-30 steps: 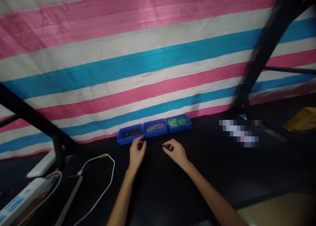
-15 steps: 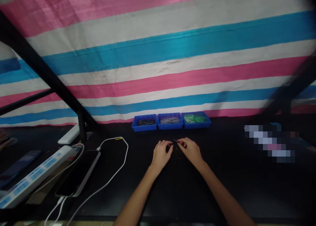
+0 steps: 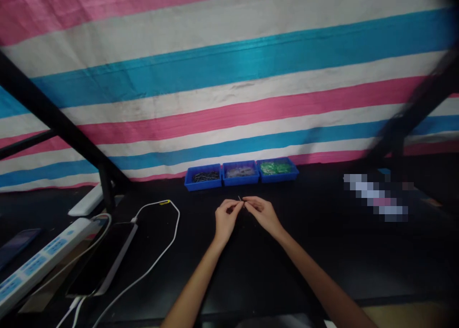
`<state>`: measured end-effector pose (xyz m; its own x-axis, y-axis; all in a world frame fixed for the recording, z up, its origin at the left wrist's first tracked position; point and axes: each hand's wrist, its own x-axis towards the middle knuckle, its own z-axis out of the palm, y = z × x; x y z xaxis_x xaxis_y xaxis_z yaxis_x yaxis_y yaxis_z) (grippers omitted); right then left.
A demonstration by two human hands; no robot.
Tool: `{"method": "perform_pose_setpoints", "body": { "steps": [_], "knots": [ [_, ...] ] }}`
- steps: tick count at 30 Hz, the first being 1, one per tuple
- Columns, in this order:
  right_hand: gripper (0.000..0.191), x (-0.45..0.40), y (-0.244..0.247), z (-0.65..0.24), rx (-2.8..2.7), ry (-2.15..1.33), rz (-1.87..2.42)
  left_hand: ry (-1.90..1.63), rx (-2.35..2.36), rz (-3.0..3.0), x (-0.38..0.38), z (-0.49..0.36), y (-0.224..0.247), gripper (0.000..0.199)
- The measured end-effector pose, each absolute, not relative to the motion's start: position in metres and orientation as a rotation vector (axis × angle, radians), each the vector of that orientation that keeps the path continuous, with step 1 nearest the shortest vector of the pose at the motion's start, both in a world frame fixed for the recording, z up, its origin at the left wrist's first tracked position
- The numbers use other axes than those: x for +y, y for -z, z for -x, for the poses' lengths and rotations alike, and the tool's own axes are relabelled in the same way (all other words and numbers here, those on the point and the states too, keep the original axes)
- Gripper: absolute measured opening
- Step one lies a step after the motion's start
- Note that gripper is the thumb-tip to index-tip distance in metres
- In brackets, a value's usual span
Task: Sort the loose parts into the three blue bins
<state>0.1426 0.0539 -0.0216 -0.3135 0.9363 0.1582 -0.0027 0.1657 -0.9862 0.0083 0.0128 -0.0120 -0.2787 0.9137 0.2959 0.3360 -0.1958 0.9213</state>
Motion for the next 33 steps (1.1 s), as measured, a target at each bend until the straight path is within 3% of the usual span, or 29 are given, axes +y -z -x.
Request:
{"method": "perform_pose_setpoints", "body": {
  "steps": [9,18,29,33],
  "knots": [
    [0.015,0.053,0.014,-0.144,-1.589,-0.987,0.977,-1.383,1.626,-1.769,0.013,-0.01,0.013,0.015],
    [0.016,0.052,0.016,-0.143,-1.612,-1.056,0.988,-1.468,1.521,-1.311,0.021,-0.005,0.017,0.023],
    [0.021,0.055,0.017,-0.148,-1.538,-1.029,1.015,-1.444,1.551,-1.51,0.019,0.004,0.012,0.021],
    [0.024,0.061,0.02,-0.151,-1.456,-1.012,1.083,-1.68,1.685,-1.263,0.033,0.027,0.008,0.032]
  ]
}}
